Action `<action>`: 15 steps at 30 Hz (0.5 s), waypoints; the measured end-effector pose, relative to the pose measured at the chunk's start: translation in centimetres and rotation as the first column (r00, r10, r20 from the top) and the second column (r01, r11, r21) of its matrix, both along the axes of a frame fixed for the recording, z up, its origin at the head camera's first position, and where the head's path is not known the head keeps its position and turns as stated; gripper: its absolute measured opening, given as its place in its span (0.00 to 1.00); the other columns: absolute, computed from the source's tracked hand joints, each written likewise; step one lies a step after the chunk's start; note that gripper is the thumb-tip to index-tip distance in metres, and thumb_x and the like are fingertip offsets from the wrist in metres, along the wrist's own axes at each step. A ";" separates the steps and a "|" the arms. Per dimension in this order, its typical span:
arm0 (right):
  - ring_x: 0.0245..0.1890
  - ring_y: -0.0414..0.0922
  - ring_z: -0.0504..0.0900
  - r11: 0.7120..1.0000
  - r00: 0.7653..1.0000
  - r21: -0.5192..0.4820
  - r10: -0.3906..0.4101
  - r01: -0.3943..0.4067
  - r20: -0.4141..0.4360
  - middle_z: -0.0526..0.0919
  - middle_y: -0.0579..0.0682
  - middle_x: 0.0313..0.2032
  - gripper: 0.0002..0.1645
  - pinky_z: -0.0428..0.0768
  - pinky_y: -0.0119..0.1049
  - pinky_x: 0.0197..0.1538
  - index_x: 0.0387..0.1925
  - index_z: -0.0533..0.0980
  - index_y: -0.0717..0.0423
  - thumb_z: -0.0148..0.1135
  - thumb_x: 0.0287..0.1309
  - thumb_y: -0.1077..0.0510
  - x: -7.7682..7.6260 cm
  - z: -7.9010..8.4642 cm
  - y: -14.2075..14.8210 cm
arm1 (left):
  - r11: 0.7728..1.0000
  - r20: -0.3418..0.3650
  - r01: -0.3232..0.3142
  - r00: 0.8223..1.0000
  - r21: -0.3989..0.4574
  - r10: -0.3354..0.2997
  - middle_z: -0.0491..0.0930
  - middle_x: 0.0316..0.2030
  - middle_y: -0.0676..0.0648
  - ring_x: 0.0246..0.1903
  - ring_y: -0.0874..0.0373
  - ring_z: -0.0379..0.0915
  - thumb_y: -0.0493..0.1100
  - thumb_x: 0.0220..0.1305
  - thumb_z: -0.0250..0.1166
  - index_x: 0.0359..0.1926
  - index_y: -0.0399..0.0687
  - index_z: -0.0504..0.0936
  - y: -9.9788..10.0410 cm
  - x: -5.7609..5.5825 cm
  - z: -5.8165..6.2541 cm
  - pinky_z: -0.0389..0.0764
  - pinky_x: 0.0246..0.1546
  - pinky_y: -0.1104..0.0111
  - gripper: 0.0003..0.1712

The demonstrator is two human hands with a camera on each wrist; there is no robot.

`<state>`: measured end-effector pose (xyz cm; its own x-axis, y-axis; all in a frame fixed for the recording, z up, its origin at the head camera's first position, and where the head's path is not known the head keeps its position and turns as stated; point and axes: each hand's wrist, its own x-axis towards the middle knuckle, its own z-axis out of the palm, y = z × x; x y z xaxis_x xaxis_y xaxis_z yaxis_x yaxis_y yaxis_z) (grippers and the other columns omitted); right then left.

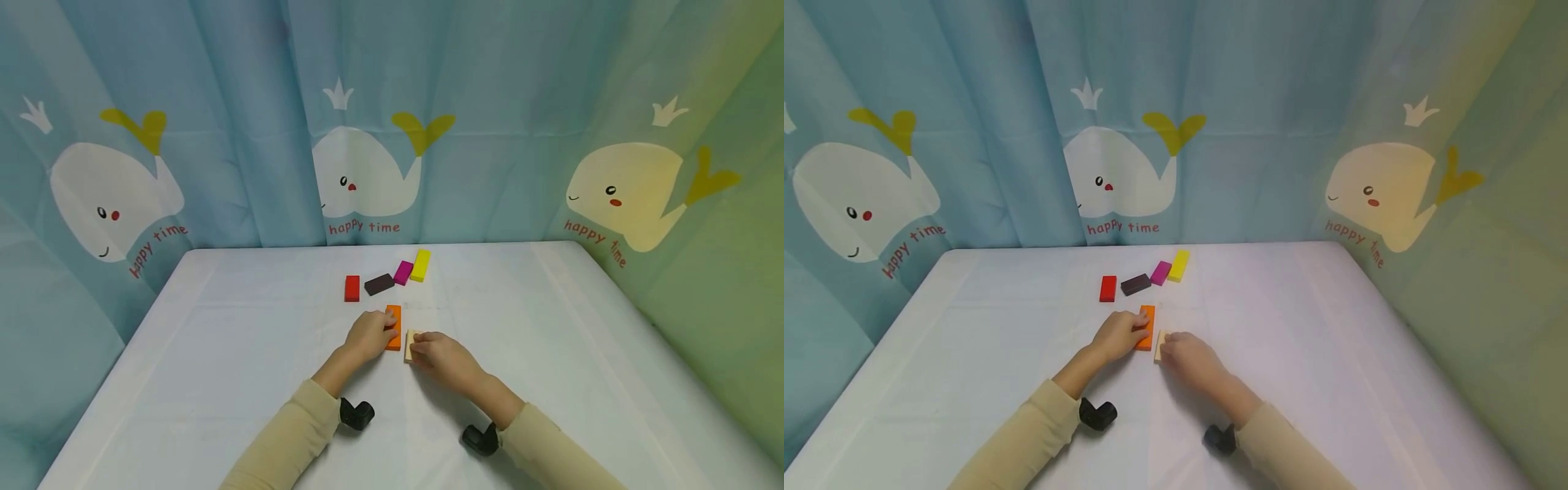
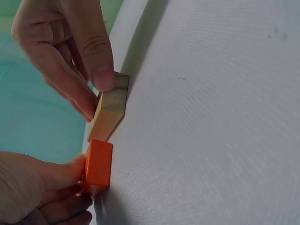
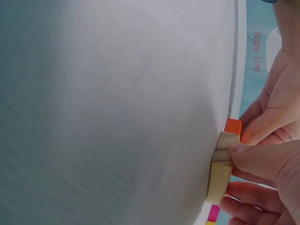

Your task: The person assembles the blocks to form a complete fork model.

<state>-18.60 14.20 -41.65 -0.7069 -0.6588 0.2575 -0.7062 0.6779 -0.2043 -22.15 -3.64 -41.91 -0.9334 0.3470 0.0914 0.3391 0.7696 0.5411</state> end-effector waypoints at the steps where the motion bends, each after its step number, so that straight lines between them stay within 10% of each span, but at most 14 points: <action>1: 0.41 0.52 0.80 1.000 1.000 -0.001 0.001 -0.001 -0.004 0.82 0.58 0.37 0.10 0.78 0.43 0.44 0.34 0.81 0.66 0.68 0.47 0.65 0.1 0.0 0.0 | 1.000 0.000 0.001 1.000 0.002 -0.001 0.77 0.49 0.42 0.52 0.49 0.72 0.39 0.60 0.63 0.51 0.37 0.79 0.0 0.0 0.0 0.71 0.52 0.59 0.18; 15: 0.41 0.50 0.80 1.000 1.000 0.003 0.026 -0.026 -0.014 0.82 0.57 0.37 0.11 0.78 0.41 0.44 0.35 0.81 0.65 0.69 0.46 0.66 1.2 0.0 0.0 | 1.000 -0.031 -0.001 1.000 0.020 0.002 0.75 0.52 0.42 0.51 0.49 0.72 0.39 0.60 0.63 0.51 0.37 0.79 -0.1 0.2 -0.4 0.72 0.51 0.59 0.18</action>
<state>-17.39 14.19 -41.61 -0.6860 -0.6775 0.2653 -0.7262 0.6602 -0.1919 -22.00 -3.71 -42.26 -0.9306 0.3434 0.1269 0.3545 0.7590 0.5461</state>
